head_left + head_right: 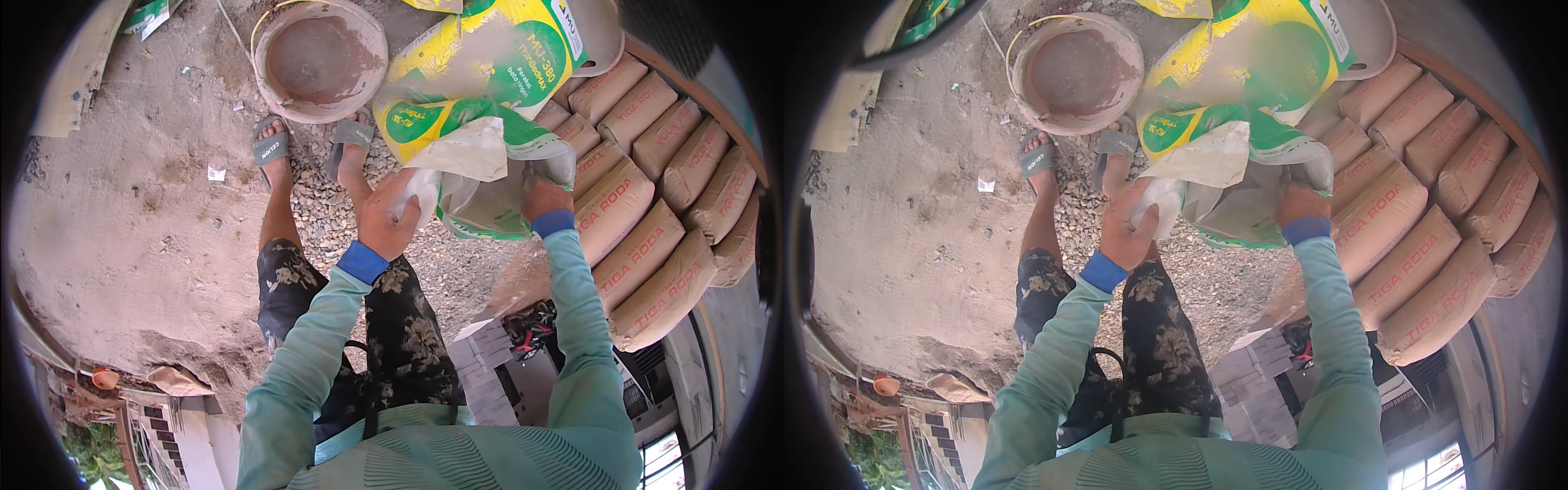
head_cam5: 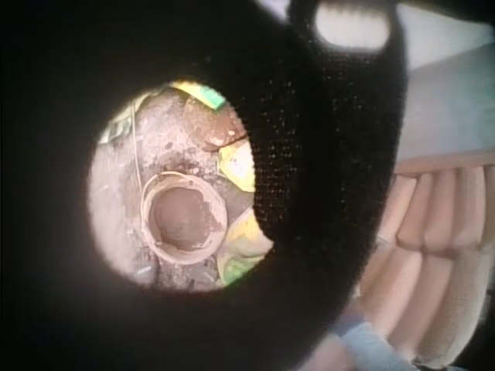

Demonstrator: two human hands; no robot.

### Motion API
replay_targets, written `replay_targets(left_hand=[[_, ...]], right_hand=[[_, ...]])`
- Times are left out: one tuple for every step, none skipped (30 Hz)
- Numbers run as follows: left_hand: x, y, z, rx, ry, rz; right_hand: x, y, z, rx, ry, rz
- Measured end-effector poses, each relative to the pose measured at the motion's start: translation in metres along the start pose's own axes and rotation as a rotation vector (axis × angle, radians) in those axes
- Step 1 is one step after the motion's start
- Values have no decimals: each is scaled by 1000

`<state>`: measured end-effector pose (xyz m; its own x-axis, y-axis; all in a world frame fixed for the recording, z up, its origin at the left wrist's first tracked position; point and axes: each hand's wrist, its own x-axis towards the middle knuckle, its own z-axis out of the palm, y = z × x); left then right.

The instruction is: The person repeatedly picks up large white concrete blocks from a pile on the ground and hands them upward to another worker on scaffolding. The person also briefly handles buckets and a cement bag, pouring contents into a bucket.

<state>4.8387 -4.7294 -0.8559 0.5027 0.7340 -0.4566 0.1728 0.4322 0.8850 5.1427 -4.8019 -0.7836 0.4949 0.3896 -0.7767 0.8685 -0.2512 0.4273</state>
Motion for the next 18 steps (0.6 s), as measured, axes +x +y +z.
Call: replay_targets(left_hand=[[0, 2, 4, -32, 10, 0], [1, 3, 7, -66, 20, 3], [0, 3, 8, -49, 38, 0], [-1, 3, 8, -35, 56, -3], [-1, 2, 8, -23, 69, -5], [0, -3, 4, -21, 73, -2], [-1, -8, 0, -17, 79, -4], [-2, -11, -2, -19, 81, -8], [-2, -11, -2, -11, 84, -23], [0, -8, 4, -16, 68, -30], [2, -5, 9, -20, 51, -37], [2, -7, 10, -37, 52, -65], [2, -9, 11, -53, 53, -91], [1, -11, 12, -68, 53, -117], [3, -14, 10, -18, 69, -69], [2, -18, 8, 32, 84, -22], [1, -19, 9, 69, 86, 22], [3, -17, 8, 39, 55, -23]], right_hand=[[28, -7, 20, -25, -57, -13], [50, -12, 37, -52, -111, -23], [61, -18, 49, -30, 130, -165], [70, -26, 57, -7, 372, -306], [75, -30, 64, 16, 612, -441], [75, -38, 62, 75, 361, -324], [67, -45, 50, 126, 104, -212], [61, -49, 39, 167, -156, -91], [58, -49, 35, 182, -215, -75], [63, -41, 51, 176, -206, -45], [74, -34, 75, 169, -196, -15], [81, -39, 80, 168, -183, -8], [83, -43, 86, 175, -131, -36], [77, -40, 91, 206, -158, -36], [71, -41, 95, 242, -174, -52], [65, -39, 101, 277, -191, -69], [57, -26, 116, 348, -122, -184], [57, -28, 128, 350, -84, -196]])
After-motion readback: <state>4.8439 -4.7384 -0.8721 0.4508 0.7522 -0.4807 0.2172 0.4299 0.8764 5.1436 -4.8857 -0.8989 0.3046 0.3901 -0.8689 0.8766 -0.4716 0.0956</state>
